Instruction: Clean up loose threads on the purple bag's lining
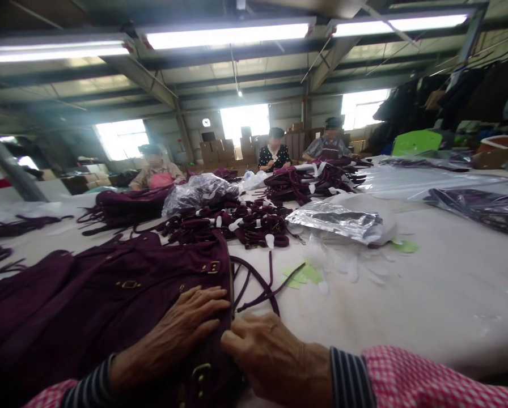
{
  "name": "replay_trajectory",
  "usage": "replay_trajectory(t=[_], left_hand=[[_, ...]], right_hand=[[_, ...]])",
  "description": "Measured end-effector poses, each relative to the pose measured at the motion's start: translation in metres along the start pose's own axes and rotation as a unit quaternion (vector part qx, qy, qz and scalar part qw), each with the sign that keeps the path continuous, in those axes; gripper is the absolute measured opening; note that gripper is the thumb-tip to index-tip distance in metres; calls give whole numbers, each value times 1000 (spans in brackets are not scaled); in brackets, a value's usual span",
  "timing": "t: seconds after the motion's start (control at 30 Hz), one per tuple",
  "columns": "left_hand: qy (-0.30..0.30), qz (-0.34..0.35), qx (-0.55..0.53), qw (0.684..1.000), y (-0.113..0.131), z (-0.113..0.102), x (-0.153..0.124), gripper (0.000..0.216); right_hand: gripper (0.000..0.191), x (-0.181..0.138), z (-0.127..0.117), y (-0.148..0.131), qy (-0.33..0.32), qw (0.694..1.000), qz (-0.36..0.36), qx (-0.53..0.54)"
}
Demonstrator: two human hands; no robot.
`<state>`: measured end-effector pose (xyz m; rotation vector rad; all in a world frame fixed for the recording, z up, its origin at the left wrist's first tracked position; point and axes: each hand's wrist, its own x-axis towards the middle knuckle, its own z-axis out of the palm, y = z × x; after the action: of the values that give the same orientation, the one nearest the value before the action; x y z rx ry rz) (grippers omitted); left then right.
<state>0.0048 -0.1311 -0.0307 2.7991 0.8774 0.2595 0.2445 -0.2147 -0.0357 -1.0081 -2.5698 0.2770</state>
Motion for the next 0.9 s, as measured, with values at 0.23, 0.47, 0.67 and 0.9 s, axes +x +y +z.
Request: replay_trajectory(t=[0.23, 0.47, 0.67, 0.9], left_hand=[[-13, -52, -23, 998, 15, 13, -11, 57], [18, -30, -20, 999, 19, 16, -18, 78], [4, 7, -12, 1000, 20, 16, -22, 81], [180, 107, -30, 977, 27, 20, -22, 44]], right_hand=[[22, 4, 24, 12, 70, 981, 75, 165], [26, 3, 14, 17, 37, 988, 19, 148], [20, 2, 4, 19, 23, 992, 35, 121], [26, 2, 30, 24, 48, 976, 100, 186]])
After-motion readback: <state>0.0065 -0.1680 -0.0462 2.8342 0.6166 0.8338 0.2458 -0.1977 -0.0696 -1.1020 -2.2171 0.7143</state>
